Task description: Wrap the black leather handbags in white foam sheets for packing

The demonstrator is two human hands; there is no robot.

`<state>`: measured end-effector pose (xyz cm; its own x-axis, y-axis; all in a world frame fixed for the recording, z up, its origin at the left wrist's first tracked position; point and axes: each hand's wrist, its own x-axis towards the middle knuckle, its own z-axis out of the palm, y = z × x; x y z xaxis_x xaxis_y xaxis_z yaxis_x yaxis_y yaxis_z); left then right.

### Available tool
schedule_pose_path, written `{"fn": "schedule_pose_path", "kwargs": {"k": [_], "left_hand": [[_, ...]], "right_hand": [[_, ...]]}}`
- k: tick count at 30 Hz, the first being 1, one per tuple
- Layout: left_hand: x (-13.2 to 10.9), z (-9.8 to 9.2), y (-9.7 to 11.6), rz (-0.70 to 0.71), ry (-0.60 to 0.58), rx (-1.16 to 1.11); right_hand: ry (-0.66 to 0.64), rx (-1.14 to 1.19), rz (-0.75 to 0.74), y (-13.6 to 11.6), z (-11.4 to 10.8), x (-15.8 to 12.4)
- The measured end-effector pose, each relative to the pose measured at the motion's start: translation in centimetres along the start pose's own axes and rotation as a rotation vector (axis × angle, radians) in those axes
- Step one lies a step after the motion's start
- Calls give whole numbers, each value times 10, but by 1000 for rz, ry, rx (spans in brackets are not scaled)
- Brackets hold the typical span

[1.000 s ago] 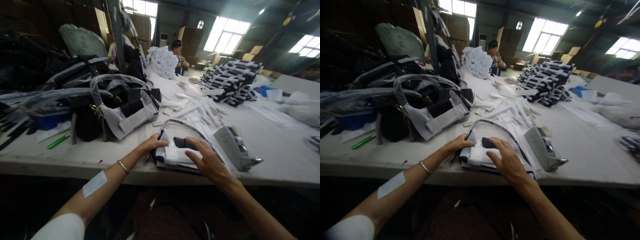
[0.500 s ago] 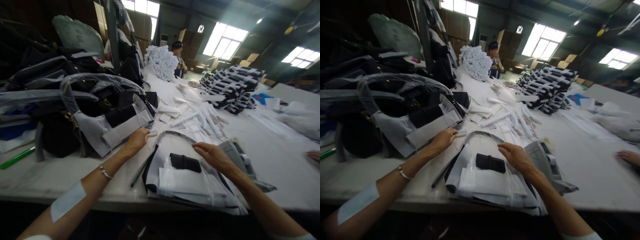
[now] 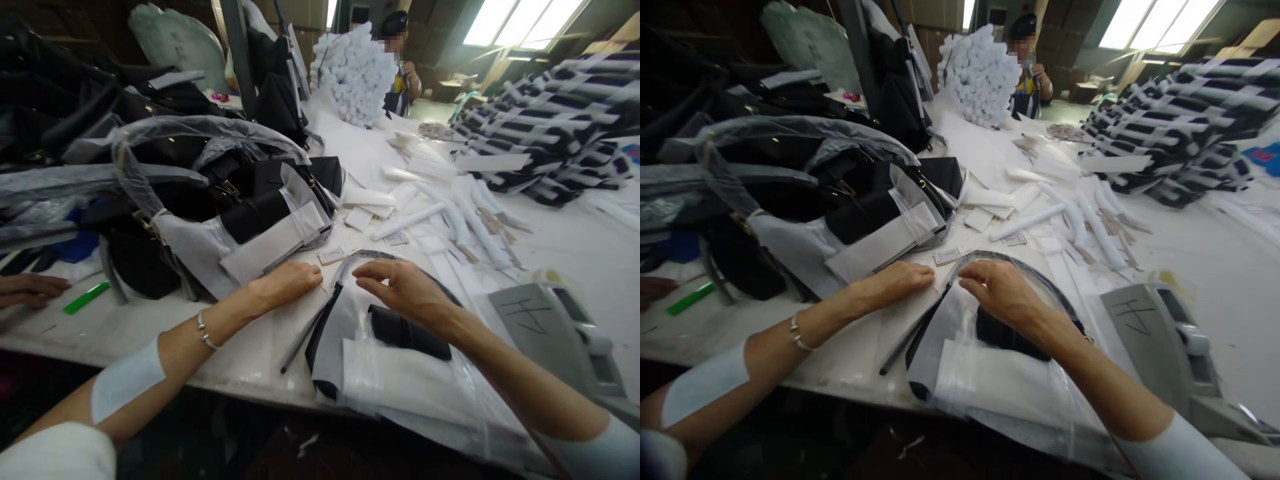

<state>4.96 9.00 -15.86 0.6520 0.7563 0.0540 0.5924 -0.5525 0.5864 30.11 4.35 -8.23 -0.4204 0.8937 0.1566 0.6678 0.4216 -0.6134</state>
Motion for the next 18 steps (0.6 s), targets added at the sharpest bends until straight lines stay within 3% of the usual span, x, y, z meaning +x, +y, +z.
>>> {"fn": "schedule_pose_path", "kwargs": {"k": [3, 7, 10, 14, 18], "left_hand": [[3, 5, 6, 86, -96, 104], [7, 0, 12, 72, -6, 94], [2, -13, 19, 14, 115, 49], [-14, -35, 41, -56, 170, -257], [-32, -53, 68, -51, 213, -527]], "right_hand": [[-39, -28, -16, -6, 1, 4], [15, 54, 59, -17, -3, 7], [64, 245, 171, -28, -2, 7], [74, 711, 272, -50, 9, 9], [-86, 988, 277, -76, 21, 12]]}}
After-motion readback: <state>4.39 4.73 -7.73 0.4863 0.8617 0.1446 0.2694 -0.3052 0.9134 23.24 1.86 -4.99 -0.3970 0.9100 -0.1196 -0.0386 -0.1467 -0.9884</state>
